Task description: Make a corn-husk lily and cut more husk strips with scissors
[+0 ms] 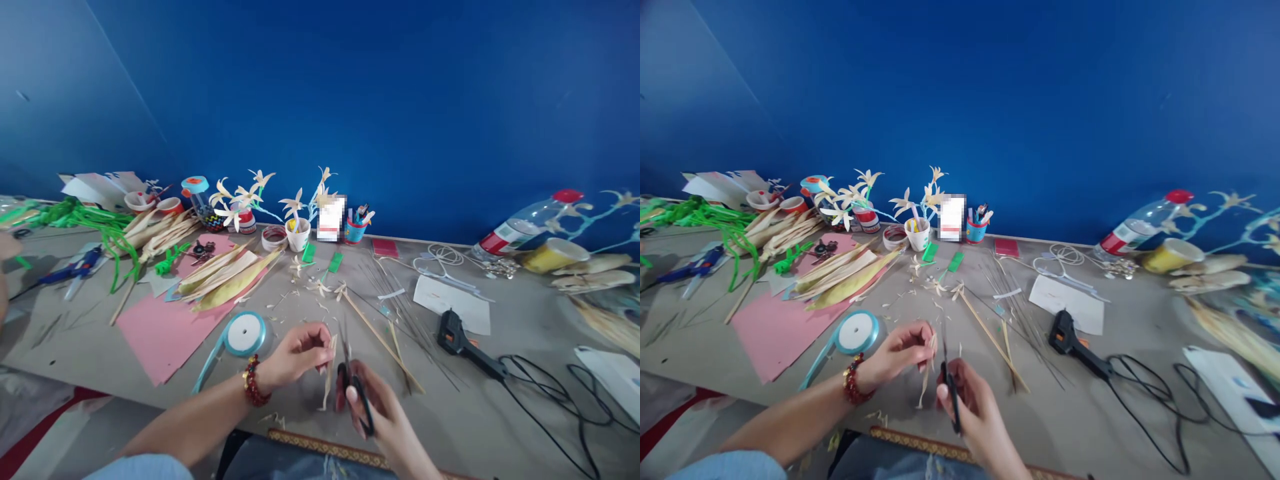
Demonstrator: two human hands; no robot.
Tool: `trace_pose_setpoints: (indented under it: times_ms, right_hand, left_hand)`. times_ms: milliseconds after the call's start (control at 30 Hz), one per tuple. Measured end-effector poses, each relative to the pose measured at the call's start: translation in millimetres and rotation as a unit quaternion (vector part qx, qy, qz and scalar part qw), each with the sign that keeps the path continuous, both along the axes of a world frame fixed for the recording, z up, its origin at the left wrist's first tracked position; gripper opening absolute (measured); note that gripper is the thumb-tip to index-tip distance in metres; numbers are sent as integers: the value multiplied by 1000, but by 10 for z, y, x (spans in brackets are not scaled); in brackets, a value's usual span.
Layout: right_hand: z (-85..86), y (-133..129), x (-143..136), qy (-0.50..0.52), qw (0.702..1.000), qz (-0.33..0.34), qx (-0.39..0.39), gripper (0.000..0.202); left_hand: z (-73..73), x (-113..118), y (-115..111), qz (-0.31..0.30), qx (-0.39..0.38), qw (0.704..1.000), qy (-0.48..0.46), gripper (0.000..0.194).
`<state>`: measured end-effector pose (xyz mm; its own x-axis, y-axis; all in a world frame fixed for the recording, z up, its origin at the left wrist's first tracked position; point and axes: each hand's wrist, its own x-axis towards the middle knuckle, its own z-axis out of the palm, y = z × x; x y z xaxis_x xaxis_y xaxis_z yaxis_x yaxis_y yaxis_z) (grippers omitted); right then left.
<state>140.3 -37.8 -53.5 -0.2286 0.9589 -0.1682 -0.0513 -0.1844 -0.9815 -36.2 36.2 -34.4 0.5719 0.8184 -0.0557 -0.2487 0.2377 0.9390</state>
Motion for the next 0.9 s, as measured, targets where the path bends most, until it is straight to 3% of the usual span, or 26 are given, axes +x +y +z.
trace_pose_setpoints:
  times_ms: [100, 333, 900]
  right_hand:
    - [-31, -90, -68, -27, 999, 33, 20, 45]
    - [-12, -55, -120, -36, 999, 18, 21, 46]
    - [-69, -52, -136, -4, 999, 25, -25, 47]
  left_hand:
    - [52, 1, -15, 28, 28, 999, 19, 24]
    - [68, -4, -22, 59, 48, 996, 56, 17]
    - [7, -7, 2, 58, 25, 997, 39, 23]
